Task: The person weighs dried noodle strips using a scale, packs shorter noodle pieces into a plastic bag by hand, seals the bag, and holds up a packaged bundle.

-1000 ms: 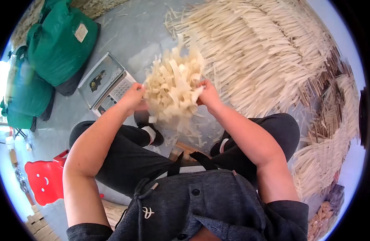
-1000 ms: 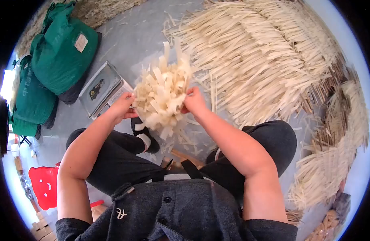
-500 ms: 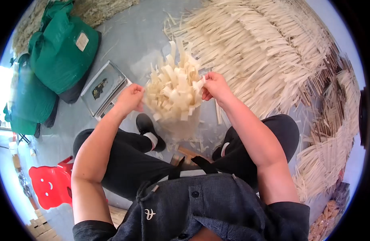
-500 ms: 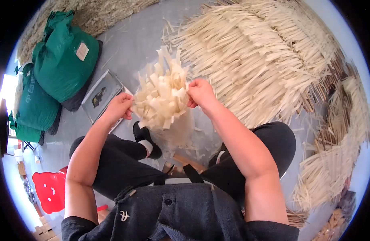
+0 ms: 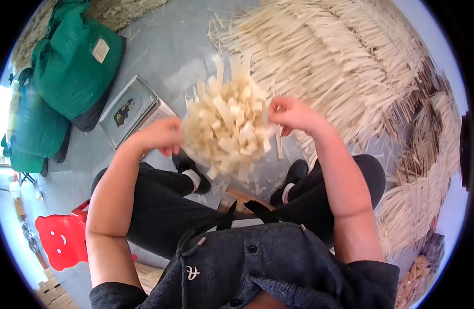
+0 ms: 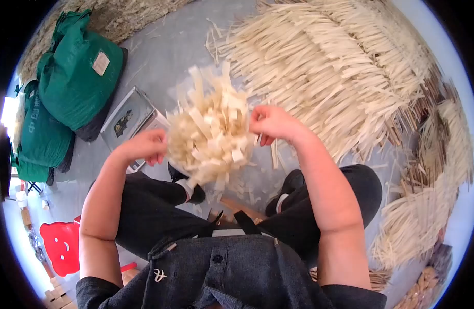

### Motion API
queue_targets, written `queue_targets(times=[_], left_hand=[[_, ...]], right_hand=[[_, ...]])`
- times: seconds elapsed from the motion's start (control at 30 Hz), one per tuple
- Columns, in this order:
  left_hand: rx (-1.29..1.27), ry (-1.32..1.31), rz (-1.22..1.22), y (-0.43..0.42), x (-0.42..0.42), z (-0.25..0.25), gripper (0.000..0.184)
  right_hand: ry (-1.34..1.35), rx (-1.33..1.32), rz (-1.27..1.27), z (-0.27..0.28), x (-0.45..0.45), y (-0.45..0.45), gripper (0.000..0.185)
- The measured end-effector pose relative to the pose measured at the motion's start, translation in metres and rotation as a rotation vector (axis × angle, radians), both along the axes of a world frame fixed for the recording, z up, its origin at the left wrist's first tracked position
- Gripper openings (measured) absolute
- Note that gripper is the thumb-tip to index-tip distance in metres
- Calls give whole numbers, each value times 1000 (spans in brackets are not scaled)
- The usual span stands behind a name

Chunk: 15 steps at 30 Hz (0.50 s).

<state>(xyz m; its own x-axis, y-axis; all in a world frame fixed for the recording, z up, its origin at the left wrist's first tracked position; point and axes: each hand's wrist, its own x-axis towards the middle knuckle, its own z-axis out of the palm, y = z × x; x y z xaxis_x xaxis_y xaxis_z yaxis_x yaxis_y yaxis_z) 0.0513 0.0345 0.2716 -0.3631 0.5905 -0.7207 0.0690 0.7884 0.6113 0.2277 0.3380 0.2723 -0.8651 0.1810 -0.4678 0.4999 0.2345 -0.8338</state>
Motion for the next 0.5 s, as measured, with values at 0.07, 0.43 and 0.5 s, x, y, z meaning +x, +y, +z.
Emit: queue_targets(times=[0.07,0.43,0.5], left_hand=[[-96,-16,-111,11,1,-11,19],[213,203,352,62,-46,-76,28],[168,106,250,74,-52,-74,30]], right_hand=[[35,269,160,-29,-2,7,56],[447,-129,-249,-63,-79,-17,94],[428,-101,-266,-65,-85,-27,96]])
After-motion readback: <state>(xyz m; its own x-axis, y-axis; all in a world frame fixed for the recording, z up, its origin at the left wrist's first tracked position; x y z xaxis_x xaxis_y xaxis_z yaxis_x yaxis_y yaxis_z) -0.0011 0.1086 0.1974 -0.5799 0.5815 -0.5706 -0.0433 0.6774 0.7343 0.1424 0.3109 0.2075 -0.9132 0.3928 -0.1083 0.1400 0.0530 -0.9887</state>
